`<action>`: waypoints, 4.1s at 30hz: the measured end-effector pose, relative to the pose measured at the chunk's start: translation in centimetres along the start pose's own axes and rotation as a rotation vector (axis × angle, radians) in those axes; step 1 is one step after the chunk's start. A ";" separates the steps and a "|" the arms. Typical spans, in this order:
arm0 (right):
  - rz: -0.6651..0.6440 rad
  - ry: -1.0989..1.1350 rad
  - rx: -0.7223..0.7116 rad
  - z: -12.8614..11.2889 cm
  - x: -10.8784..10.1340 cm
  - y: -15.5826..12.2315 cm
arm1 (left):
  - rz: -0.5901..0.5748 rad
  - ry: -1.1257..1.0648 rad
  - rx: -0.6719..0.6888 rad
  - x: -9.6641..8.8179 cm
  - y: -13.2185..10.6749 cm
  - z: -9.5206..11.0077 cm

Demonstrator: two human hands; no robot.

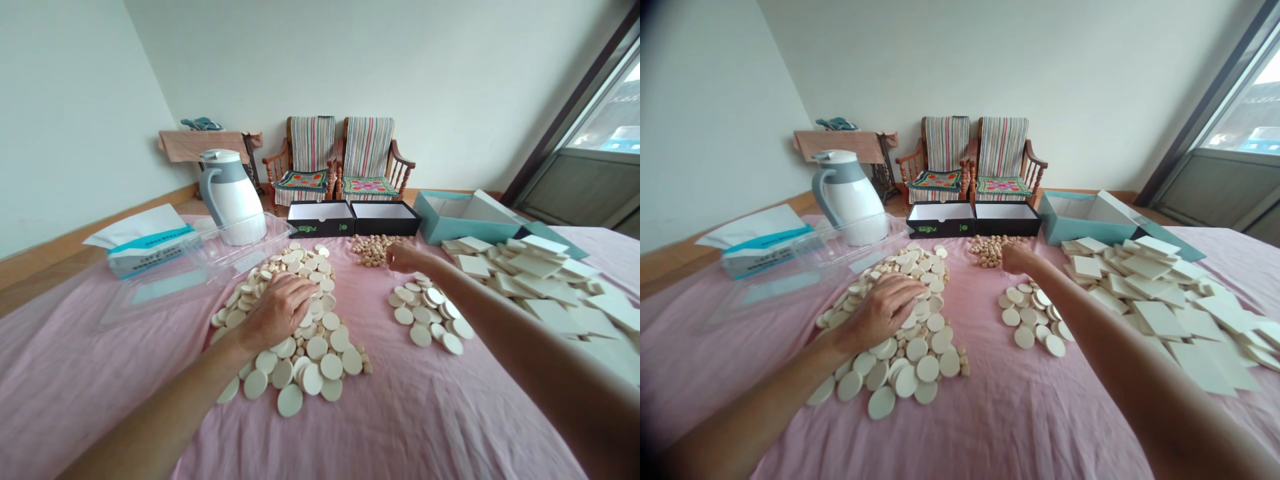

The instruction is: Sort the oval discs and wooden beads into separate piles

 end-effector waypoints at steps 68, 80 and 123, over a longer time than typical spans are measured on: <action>0.345 0.614 -0.504 -13.1 -0.9 -9.1 | 0.024 0.003 -0.033 -0.5 0.1 0.2; 0.085 0.259 -0.312 -1.9 -1.9 -13.9 | 0.034 0.013 -0.041 -0.3 0.1 0.0; -0.076 0.419 -0.515 -11.6 1.2 -16.6 | 0.013 0.022 -0.042 -0.2 0.1 -0.2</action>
Point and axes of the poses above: each hand's wrist, its own y-axis towards the middle knuckle, its own x-axis out of the palm, z = x × y, the point moved 7 cm from there along y, towards the middle knuckle
